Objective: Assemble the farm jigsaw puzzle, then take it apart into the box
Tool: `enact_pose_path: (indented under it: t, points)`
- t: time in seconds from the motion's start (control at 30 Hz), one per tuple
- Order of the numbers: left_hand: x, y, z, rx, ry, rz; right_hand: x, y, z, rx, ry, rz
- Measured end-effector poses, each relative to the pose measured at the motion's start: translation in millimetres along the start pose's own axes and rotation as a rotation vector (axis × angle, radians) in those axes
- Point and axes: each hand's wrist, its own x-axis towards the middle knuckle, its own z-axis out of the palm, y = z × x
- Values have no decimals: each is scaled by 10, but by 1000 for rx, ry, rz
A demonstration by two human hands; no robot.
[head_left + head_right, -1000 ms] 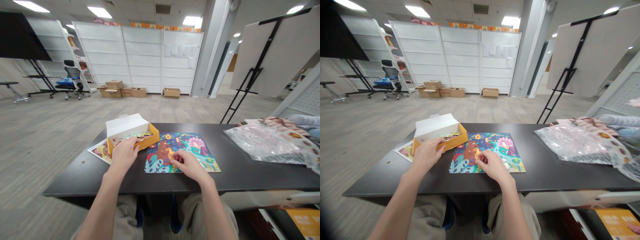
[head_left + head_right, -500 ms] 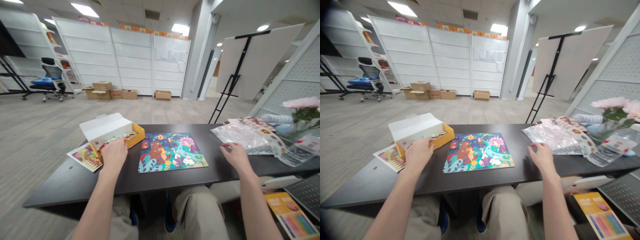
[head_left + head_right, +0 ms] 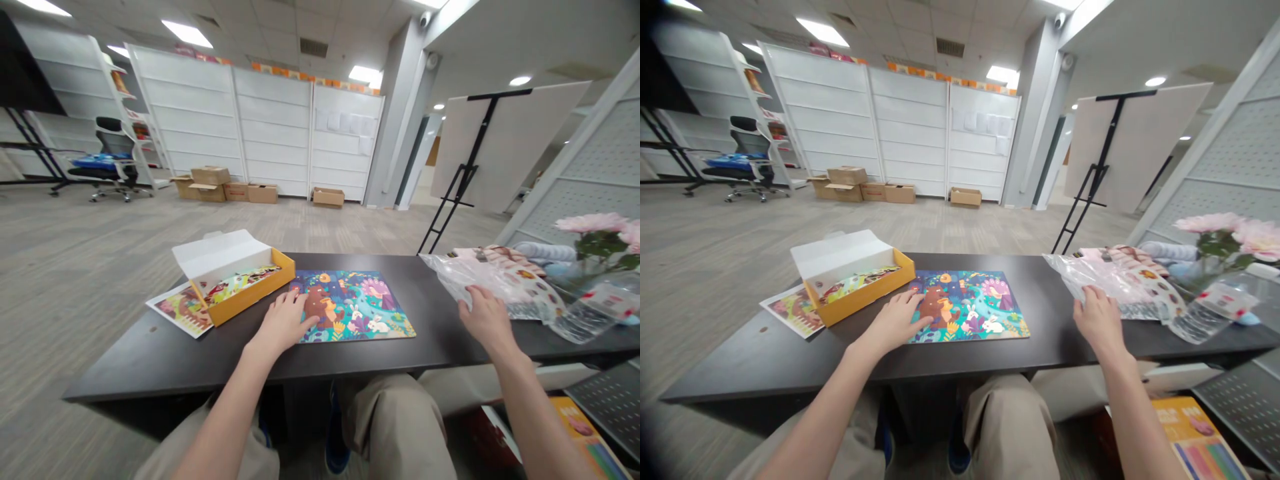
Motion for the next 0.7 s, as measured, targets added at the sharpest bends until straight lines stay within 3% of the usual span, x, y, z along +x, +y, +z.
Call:
enact_pose_path:
  t: [0.1,0.2,0.4,0.57,0.7]
  points:
    - [9,18,86,-39,-52,-34,106,-440,-238,149,158,1]
    - [22,11,66,-69,-52,-29,231,-963,-461,319,204,-31]
    - [-12,188,33,-139,-21,-58,457,-1872,-706,530,-85,-122]
    - [3,370,83,-176,-20,-40,522,-2310,-711,629,-235,-230]
    - [91,301,41,-298,13,-55,380,-2597,-597,817,-271,-345]
